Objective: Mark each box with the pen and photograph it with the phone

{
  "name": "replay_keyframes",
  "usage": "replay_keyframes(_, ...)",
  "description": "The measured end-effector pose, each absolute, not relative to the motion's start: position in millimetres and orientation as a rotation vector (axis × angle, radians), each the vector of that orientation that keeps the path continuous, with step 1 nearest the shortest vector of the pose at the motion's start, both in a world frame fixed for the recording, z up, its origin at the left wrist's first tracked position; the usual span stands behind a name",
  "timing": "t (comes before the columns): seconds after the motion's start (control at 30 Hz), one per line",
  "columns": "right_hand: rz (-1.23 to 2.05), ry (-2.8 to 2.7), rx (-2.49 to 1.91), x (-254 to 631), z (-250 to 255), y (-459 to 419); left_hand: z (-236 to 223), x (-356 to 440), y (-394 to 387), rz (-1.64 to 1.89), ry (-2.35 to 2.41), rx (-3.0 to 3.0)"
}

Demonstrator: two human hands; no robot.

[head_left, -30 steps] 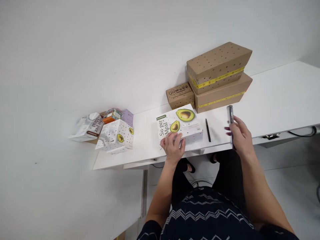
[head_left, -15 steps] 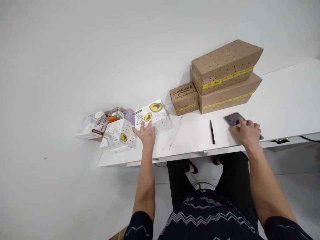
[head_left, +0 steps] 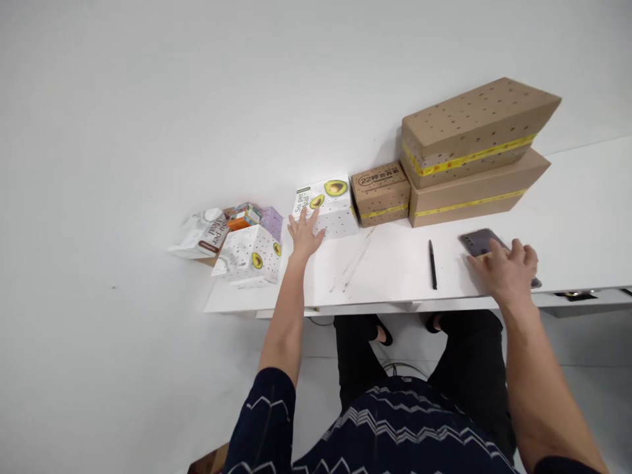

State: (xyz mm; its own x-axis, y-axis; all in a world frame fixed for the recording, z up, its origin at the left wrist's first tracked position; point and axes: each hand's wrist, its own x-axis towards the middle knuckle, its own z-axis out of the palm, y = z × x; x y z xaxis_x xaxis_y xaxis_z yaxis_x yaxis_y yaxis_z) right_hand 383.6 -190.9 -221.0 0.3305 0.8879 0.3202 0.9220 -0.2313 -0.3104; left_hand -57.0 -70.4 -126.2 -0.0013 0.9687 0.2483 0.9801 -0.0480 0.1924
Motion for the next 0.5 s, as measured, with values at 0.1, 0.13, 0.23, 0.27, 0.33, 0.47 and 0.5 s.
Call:
replay_keyframes(0.1, -0.182, -1.569, -2.017, 372.0, -217.7, -198.1, -110.2, -88.0, -96.3, -0.480, -2.289, -1.962)
replay_keyframes(0.13, -0.173, -1.552, -1.983, 367.2, -216.2, -200.9, -103.2, -103.2, -106.4, -0.474, -2.343, -1.848)
replay_keyframes(0.23, -0.098, -1.527, -1.909, 350.8, -213.4, -208.3, -83.4, -157.9, -135.2, -0.483, -2.527, -1.491)
replay_keyframes(0.27, -0.074, -1.530, -1.886, 345.0, -213.8, -209.7, -78.6, -176.3, -143.0, -0.470, -2.617, -1.409)
replay_keyframes(0.33, -0.036, -1.554, -1.831, 333.1, -216.7, -210.7, -72.9, -207.5, -154.4, -0.396, -2.834, -1.350)
replay_keyframes(0.47, 0.006, -1.625, -1.772, 310.7, -227.8, -209.2, -70.4, -237.9, -159.5, -0.271, -3.004, -1.469)
replay_keyframes(0.5, 0.008, -1.647, -1.783, 306.3, -230.4, -209.0, -69.9, -239.7, -158.4, -0.254, -2.993, -1.499)
